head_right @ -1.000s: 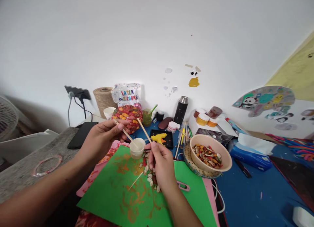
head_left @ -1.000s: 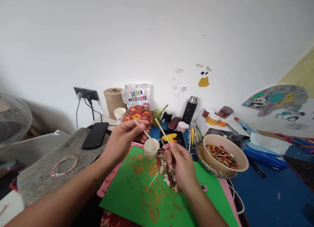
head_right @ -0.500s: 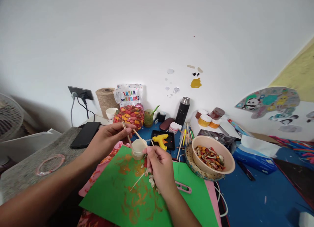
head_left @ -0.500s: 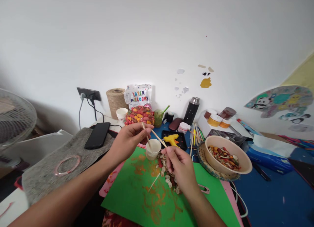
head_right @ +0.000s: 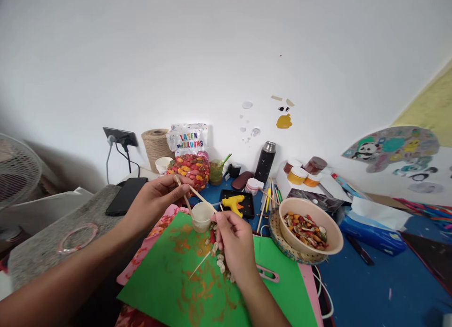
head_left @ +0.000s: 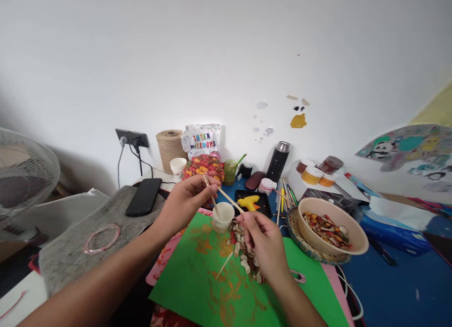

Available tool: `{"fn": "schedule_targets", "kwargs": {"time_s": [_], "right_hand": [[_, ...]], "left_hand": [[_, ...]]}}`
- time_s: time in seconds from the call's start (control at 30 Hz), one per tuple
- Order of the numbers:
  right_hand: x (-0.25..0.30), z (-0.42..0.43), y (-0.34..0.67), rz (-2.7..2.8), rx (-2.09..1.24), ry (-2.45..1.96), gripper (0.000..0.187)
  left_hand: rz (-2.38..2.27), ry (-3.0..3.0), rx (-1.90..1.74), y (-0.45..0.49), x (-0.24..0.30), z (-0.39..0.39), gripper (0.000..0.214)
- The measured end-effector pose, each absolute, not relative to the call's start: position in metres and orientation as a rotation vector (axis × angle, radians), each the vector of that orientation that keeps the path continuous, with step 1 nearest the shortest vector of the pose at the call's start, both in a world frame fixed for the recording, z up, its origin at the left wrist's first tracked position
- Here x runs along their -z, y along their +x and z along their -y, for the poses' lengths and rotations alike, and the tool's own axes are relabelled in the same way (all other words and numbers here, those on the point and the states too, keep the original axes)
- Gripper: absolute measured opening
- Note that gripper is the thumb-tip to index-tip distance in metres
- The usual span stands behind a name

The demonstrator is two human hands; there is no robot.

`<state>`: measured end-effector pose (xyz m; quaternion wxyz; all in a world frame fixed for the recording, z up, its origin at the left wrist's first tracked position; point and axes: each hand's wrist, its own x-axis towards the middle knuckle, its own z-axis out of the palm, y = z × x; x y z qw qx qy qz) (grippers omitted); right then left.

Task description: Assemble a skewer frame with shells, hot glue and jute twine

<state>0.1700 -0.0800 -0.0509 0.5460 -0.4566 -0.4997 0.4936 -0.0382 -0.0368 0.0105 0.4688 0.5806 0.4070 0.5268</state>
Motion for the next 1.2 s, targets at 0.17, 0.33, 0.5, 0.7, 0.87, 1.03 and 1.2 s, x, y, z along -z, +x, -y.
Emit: {"fn": "schedule_targets", "kwargs": {"time_s": [0.17,0.33,0.5,0.7,0.87,1.03,1.2], "right_hand": [[0.057,0.075,0.174,1.065,-1.164,-1.057,0.054],[0.056,0.076,0.174,1.127,-1.207,-1.053,0.052],[0.054,0.082,0.167,1.376,-1.329,-1.030,0.055],[0.058,0.087,0.162,1.551,-1.352,-1.031,0.058],[0.063,0.089,0.162,1.594,-1.323,-1.037,0.057],[0.068,0.089,0.162,1.652,-1.303,-1.050,0.055],[0.064,0.089,0.161,1.710,-1.222,-1.025,0.057]], "left_hand": [[-0.996,1.476,-1.257,-0.036,-0.014,0.039,0.040],[-0.996,1.470,-1.263,-0.037,-0.014,0.041,0.040],[-0.966,1.489,-1.263,-0.037,-0.011,0.041,0.035],[-0.916,1.603,-1.196,-0.034,-0.009,0.048,0.028],[-0.969,1.695,-1.173,-0.031,-0.010,0.053,0.027],[-0.973,1.777,-1.141,-0.029,-0.015,0.056,0.025],[-0.972,1.812,-1.136,-0.029,-0.016,0.057,0.022]]}}
